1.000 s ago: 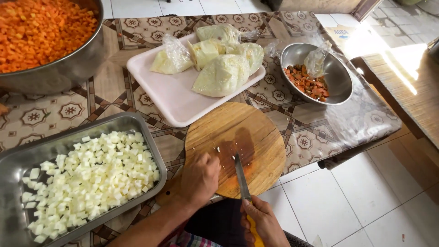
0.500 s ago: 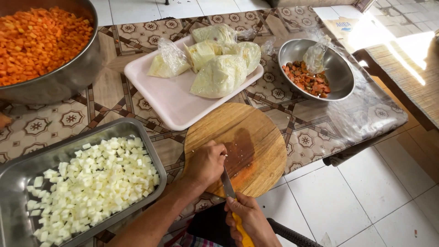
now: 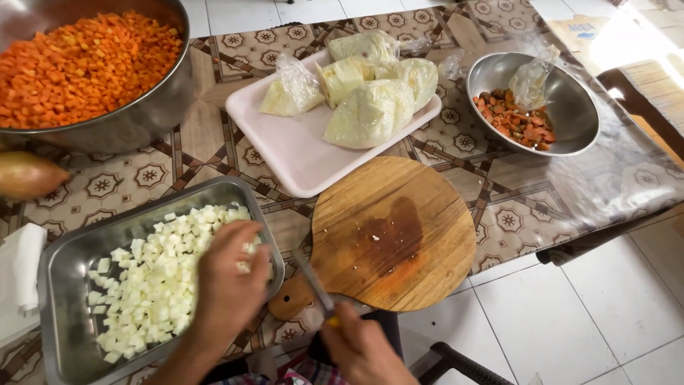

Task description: Dicing white vegetables into small cubes and unpacking cabbage from plastic bags on a preparation table.

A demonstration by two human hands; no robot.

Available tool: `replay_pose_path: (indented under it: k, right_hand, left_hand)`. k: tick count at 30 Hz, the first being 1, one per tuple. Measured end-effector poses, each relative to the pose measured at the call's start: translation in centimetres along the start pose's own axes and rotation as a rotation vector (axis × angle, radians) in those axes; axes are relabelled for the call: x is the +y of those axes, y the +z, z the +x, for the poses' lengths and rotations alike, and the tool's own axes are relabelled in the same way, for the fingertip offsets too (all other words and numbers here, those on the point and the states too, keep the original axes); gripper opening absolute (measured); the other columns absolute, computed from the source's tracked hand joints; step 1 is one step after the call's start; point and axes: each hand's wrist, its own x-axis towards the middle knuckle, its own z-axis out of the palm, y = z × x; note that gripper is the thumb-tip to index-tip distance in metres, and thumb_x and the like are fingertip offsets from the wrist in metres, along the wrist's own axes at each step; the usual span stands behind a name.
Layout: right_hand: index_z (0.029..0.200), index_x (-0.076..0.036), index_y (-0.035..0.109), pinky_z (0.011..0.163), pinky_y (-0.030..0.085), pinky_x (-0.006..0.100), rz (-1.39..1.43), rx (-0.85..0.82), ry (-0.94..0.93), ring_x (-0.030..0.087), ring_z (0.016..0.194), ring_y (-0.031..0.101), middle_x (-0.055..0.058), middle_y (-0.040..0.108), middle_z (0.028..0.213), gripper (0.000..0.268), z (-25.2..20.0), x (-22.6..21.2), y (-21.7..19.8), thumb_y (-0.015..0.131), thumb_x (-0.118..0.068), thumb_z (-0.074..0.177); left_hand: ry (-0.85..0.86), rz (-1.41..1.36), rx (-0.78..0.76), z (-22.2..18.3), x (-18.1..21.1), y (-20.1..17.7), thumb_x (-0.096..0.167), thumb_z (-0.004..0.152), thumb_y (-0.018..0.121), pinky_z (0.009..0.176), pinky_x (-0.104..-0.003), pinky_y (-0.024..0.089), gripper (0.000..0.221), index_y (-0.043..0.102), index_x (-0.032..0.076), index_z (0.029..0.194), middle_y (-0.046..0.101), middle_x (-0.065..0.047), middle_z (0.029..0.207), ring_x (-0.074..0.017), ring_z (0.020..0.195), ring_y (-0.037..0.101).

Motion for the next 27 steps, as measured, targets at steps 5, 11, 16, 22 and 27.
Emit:
replay_pose_path:
  k: [5, 11, 16, 22, 27]
  right_hand:
    - [0.084, -0.003, 0.044, 0.031, 0.027, 0.031, 0.498, 0.157, 0.042, 0.023, 0.032, 0.040, 0.015, 0.048, 0.061, 0.029, 1.4, 6.4, -3.8, 0.056, -0.017, 0.107]
    - [0.087, 0.008, 0.054, 0.031, 0.027, 0.033, 0.754, 0.224, 0.111, 0.026, 0.037, 0.034, 0.022, 0.043, 0.059, 0.028, 2.5, 9.5, -4.7, 0.059, -0.014, 0.103]
    - [0.089, 0.011, 0.055, 0.031, 0.030, 0.033, 0.885, 0.073, 0.125, 0.024, 0.042, 0.033, 0.021, 0.041, 0.060, 0.030, 3.4, 9.8, -4.8, 0.059, -0.015, 0.104]
    - [0.086, 0.006, 0.060, 0.034, 0.026, 0.033, 0.758, 0.097, 0.162, 0.024, 0.035, 0.036, 0.018, 0.045, 0.053, 0.025, 1.5, 3.3, -3.0, 0.063, -0.014, 0.101]
    - [0.108, -0.009, 0.048, 0.061, 0.032, 0.012, 1.459, -0.770, -0.035, 0.003, 0.068, 0.041, -0.002, 0.029, 0.085, 0.016, -0.6, -0.7, 0.1, 0.034, -0.015, 0.113]
  left_hand:
    - [0.205, -0.010, -0.283, 1.1, 2.7, 9.9, -0.006, 0.091, 0.059, 0.079, -0.022, 0.067, 0.038, 0.063, -0.007, 0.130, 0.065, -0.020, 0.120, -0.0270, 0.100, 0.068]
    - [0.286, 0.215, -0.406, 2.3, 1.5, 16.6, 0.001, 0.092, 0.061, 0.071, -0.043, 0.058, 0.019, 0.067, 0.002, 0.111, 0.064, -0.011, 0.097, -0.0295, 0.087, 0.065]
    - [0.339, 0.237, -0.246, 2.1, -1.0, 19.6, -0.007, 0.086, 0.061, 0.064, -0.045, 0.060, 0.027, 0.077, 0.001, 0.107, 0.067, -0.010, 0.094, -0.0313, 0.085, 0.065]
    - [0.278, 0.159, -0.287, 1.7, 1.4, 13.1, -0.004, 0.100, 0.056, 0.034, -0.034, 0.046, 0.016, 0.067, -0.001, 0.088, 0.062, -0.008, 0.077, -0.0195, 0.049, 0.054]
    - [0.403, 0.143, 0.340, 0.5, -1.5, 1.3, -0.008, 0.096, 0.065, 0.060, -0.025, 0.064, 0.017, 0.066, -0.007, 0.113, 0.069, -0.021, 0.098, -0.0258, 0.077, 0.070]
